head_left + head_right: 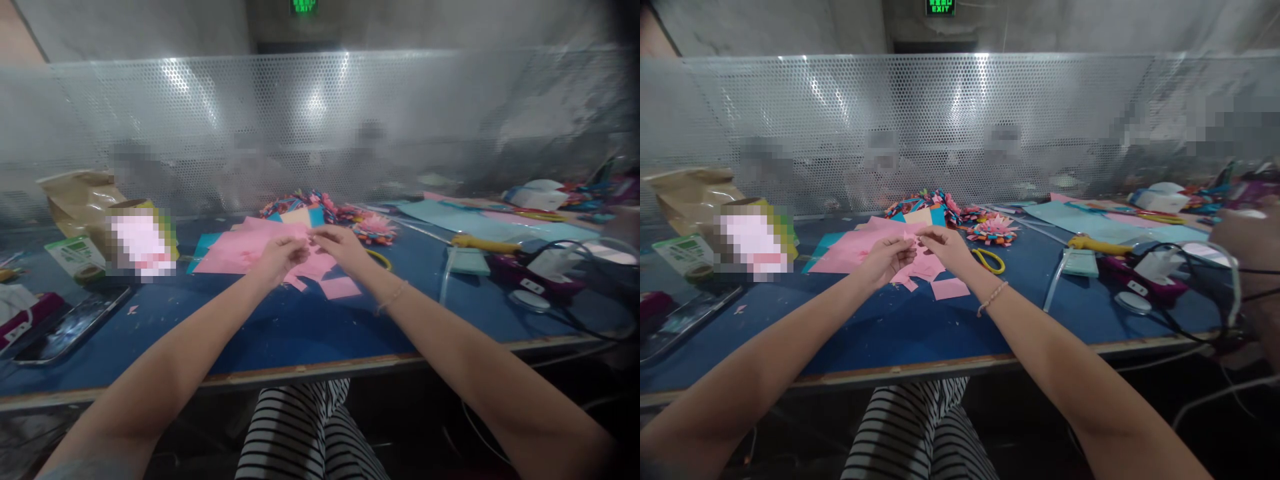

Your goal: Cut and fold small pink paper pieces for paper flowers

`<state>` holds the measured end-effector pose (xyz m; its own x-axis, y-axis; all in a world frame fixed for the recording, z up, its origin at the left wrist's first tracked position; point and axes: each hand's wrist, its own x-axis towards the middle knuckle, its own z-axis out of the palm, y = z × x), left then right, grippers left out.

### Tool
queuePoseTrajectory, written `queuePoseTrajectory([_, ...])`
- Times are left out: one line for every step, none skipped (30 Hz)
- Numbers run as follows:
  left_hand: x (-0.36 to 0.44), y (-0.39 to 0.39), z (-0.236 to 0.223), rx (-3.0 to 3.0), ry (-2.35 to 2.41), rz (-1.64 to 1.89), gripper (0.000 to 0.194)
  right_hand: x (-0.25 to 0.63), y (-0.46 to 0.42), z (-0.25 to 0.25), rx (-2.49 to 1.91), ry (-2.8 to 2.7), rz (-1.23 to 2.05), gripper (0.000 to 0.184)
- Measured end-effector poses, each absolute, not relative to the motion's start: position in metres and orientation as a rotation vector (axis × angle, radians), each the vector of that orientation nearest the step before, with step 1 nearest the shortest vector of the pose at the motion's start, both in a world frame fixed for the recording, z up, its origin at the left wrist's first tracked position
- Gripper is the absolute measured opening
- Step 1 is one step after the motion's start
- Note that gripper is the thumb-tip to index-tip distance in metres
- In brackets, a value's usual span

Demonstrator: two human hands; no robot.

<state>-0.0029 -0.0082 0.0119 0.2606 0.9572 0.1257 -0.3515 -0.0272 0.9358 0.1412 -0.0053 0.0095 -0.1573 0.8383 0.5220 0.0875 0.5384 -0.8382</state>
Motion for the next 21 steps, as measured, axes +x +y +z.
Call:
queuePoseTrajectory([-0.0029,-0.0078,0.0113,1.133,0.705,1.204,0.015,0.1411,-0.0054,0.0094,-0.797,-1.603,0.817,0.019])
queuePoseTrajectory([-0.0029,-0.0073,0.0108,1.141,0.700,1.209,0.015,0.1410,-0.0055,0.0094,-0.793,-1.601,0.831,0.019])
queuePoseTrajectory([-0.0030,-0.0069,0.0104,1.147,0.699,1.215,0.015,0.1409,-0.0057,0.0093,-0.790,-1.601,0.843,0.020])
queuePoseTrajectory([-0.0031,-0.0063,0.0102,1.148,0.702,1.225,0.015,0.1408,-0.0058,0.0093,-0.788,-1.604,0.852,0.020])
queuePoseTrajectory([-0.0033,-0.0058,0.0100,1.147,0.709,1.235,0.015,0.1407,-0.0060,0.0094,-0.785,-1.608,0.857,0.020])
queuePoseTrajectory([-0.0035,-0.0052,0.0098,1.144,0.716,1.244,0.015,0.1406,-0.0062,0.0096,-0.783,-1.613,0.859,0.020])
queuePoseTrajectory([-0.0037,-0.0047,0.0097,1.140,0.721,1.251,0.014,0.1405,-0.0065,0.0098,-0.780,-1.621,0.857,0.020])
queuePoseTrajectory([-0.0039,-0.0043,0.0095,1.136,0.725,1.254,0.014,0.1405,-0.0068,0.0101,-0.779,-1.629,0.853,0.019])
queuePoseTrajectory([-0.0041,-0.0040,0.0094,1.134,0.725,1.251,0.014,0.1405,-0.0071,0.0104,-0.779,-1.639,0.844,0.019])
queuePoseTrajectory([-0.0042,-0.0040,0.0093,1.134,0.721,1.247,0.014,0.1405,-0.0073,0.0107,-0.781,-1.649,0.834,0.018])
queuePoseTrajectory([-0.0043,-0.0040,0.0093,1.134,0.717,1.243,0.014,0.1405,-0.0074,0.0107,-0.783,-1.661,0.821,0.018])
queuePoseTrajectory([-0.0043,-0.0043,0.0093,1.133,0.714,1.241,0.014,0.1405,-0.0073,0.0106,-0.786,-1.672,0.803,0.017])
queuePoseTrajectory([-0.0042,-0.0046,0.0093,1.132,0.713,1.239,0.015,0.1405,-0.0071,0.0103,-0.787,-1.685,0.783,0.017])
queuePoseTrajectory([-0.0041,-0.0050,0.0095,1.132,0.714,1.240,0.015,0.1405,-0.0068,0.0097,-0.787,-1.698,0.762,0.017])
queuePoseTrajectory([-0.0039,-0.0055,0.0097,1.133,0.715,1.240,0.015,0.1406,-0.0064,0.0091,-0.786,-1.711,0.738,0.016])
queuePoseTrajectory([-0.0037,-0.0059,0.0100,1.134,0.715,1.240,0.015,0.1407,-0.0060,0.0083,-0.785,-1.724,0.710,0.016])
queuePoseTrajectory([-0.0035,-0.0063,0.0103,1.137,0.716,1.238,0.015,0.1409,-0.0056,0.0076,-0.784,-1.738,0.676,0.016])
queuePoseTrajectory([-0.0033,-0.0065,0.0105,1.139,0.719,1.234,0.014,0.1411,-0.0053,0.0071,-0.786,-1.756,0.636,0.015])
queuePoseTrajectory([-0.0032,-0.0067,0.0107,1.140,0.723,1.230,0.014,0.1415,-0.0051,0.0068,-0.789,-1.776,0.587,0.015])
queuePoseTrajectory([-0.0031,-0.0068,0.0108,1.139,0.726,1.226,0.013,0.1419,-0.0050,0.0068,-0.791,-1.800,0.525,0.015])
queuePoseTrajectory([-0.0031,-0.0068,0.0108,1.137,0.727,1.222,0.013,0.1425,-0.0050,0.0070,-0.792,-1.828,0.457,0.015])
